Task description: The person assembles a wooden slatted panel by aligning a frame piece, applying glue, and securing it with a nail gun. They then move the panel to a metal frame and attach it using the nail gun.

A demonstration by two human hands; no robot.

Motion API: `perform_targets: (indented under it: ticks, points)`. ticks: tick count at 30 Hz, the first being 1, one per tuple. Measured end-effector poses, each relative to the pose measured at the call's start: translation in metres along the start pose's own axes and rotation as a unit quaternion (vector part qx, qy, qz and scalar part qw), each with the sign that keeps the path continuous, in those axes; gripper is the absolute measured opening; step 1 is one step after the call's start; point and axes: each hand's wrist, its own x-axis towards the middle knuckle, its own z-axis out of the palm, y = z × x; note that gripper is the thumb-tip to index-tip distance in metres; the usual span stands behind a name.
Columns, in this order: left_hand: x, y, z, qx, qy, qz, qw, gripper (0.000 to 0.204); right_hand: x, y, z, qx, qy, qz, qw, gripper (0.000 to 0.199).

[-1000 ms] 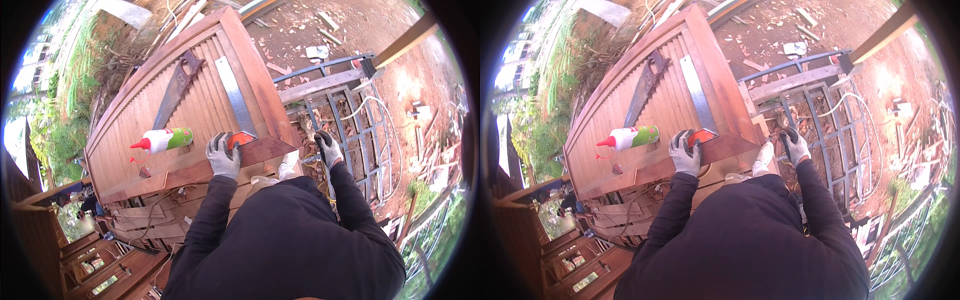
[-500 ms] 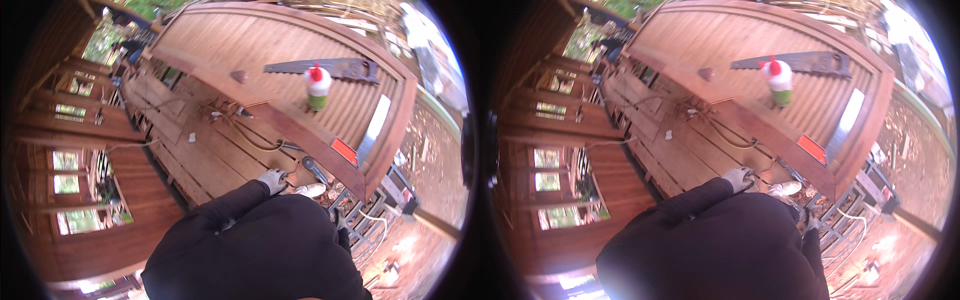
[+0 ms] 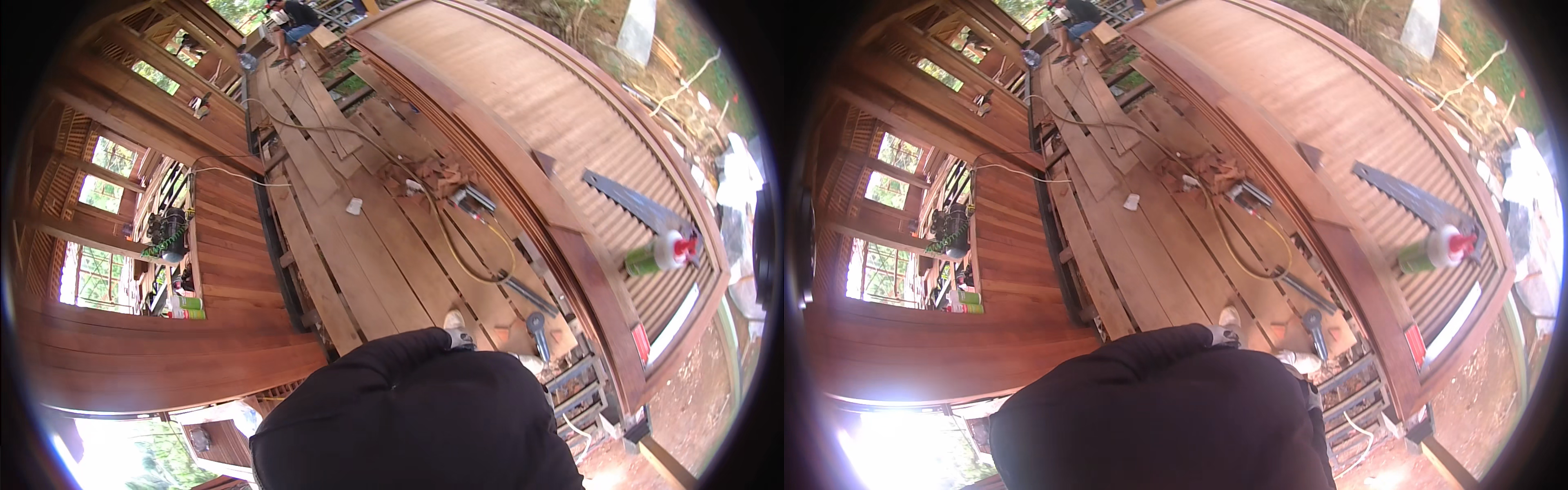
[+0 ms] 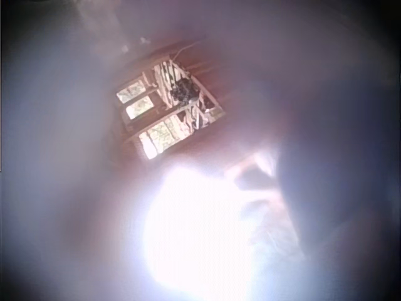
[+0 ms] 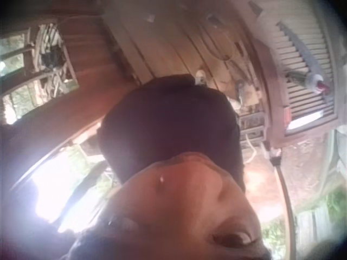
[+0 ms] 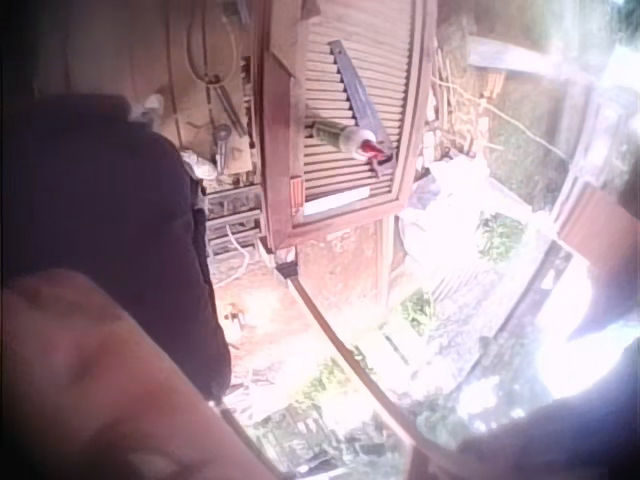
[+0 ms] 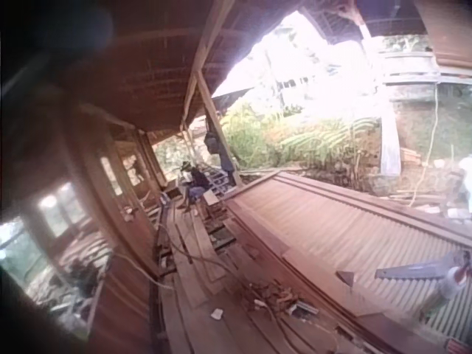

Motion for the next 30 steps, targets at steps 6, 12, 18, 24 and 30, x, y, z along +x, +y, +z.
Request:
perform_targets:
  ticks: [6,12,18,24,30]
  points:
    - [-0.072,-0.053,-0.030,-0.256,0.010,-0.179,0.950,0.046,0.024,-0.122,-0.056,-0.029,0.094,-0.107,0.989,0.036]
    - [-0.154,-0.141,0.042,-0.184,0.085,-0.378,0.903,0.069,0.092,-0.209,-0.056,0.104,-0.002,-0.096,0.990,0.045]
    - [-0.218,-0.174,0.079,-0.108,0.057,-0.370,0.921,0.054,0.202,-0.168,0.036,0.112,-0.064,-0.051,0.990,0.049]
    - [-0.241,-0.134,0.015,-0.348,0.147,-0.476,0.794,0.059,0.144,-0.374,-0.035,-0.359,-0.247,-0.185,0.881,0.041]
    - [-0.198,-0.165,0.023,-0.382,0.172,-0.526,0.740,0.081,0.240,-0.476,-0.005,-0.163,-0.189,-0.025,0.968,0.059]
